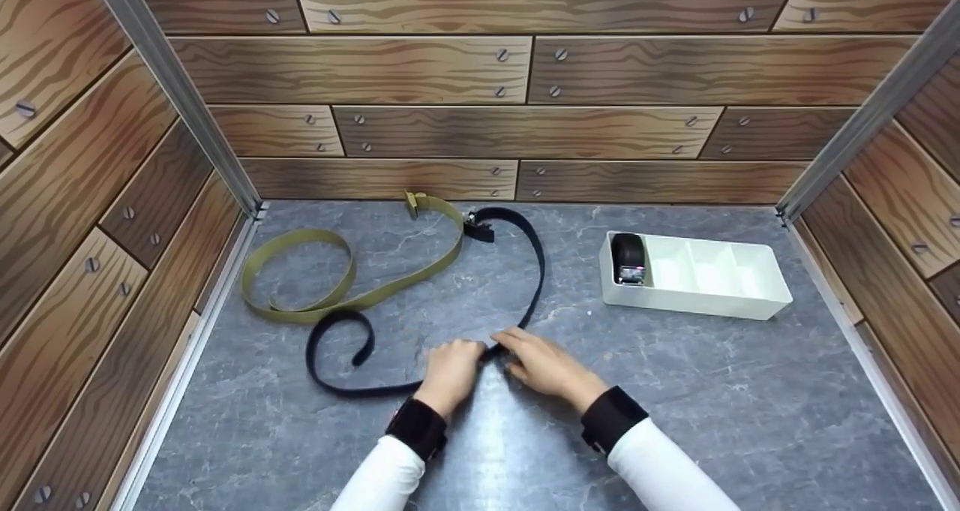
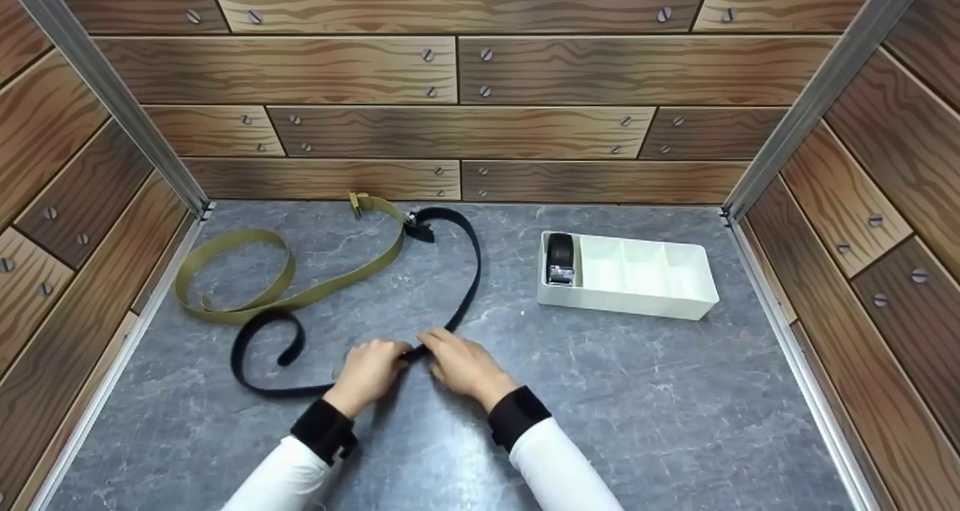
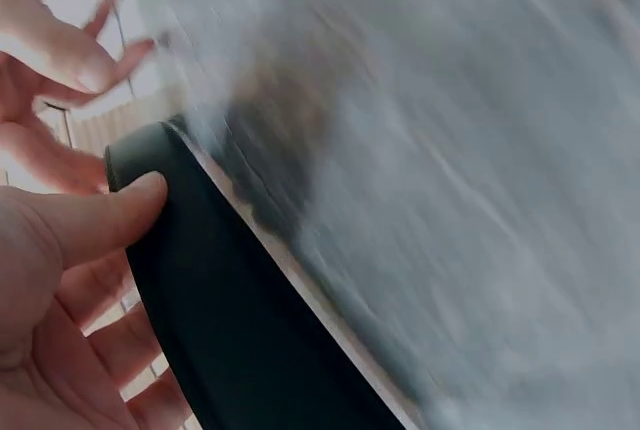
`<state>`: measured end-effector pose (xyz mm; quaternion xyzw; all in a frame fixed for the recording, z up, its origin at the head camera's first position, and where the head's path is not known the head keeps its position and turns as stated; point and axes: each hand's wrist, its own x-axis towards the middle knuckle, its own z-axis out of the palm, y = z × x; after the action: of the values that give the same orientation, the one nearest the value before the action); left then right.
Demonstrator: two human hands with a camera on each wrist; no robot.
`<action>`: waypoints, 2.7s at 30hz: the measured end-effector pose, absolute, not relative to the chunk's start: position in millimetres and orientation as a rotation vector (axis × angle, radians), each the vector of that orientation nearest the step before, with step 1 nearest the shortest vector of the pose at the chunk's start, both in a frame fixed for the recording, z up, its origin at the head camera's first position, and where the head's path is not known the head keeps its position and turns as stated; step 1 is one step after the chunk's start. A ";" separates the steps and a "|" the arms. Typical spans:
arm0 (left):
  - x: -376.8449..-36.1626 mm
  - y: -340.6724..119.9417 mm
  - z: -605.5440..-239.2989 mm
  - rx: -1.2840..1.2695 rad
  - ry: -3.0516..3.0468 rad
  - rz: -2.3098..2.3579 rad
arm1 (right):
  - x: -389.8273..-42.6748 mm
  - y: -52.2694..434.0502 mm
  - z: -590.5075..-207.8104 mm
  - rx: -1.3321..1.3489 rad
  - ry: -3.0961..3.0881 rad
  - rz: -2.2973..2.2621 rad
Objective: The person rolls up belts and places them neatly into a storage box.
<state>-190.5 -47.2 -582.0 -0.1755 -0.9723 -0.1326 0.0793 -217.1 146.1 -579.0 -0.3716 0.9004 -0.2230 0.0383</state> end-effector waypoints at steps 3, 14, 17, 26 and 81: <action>-187.6 -45.3 -580.5 -0.562 -2.894 -0.466 | -219.7 154.2 -581.2 -1.148 2.748 -0.738; -198.6 -145.5 -565.4 -0.409 -2.730 -0.497 | -238.2 222.2 -580.6 -0.962 2.816 -0.866; -199.8 -172.7 -562.2 -0.276 -2.804 -0.517 | -243.6 243.9 -582.1 -0.936 2.858 -0.882; -195.9 -191.8 -569.9 -0.095 -3.096 -0.538 | -251.4 271.7 -581.7 -0.945 2.959 -0.810; -201.9 -66.6 -567.2 -0.249 -3.032 -0.617 | -165.9 155.1 -571.9 -1.205 2.670 -0.709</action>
<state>-201.9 -66.6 -567.2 -0.0801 -0.9766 -0.1988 0.0185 -165.9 155.1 -571.9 -0.3990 0.8841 -0.2348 0.0637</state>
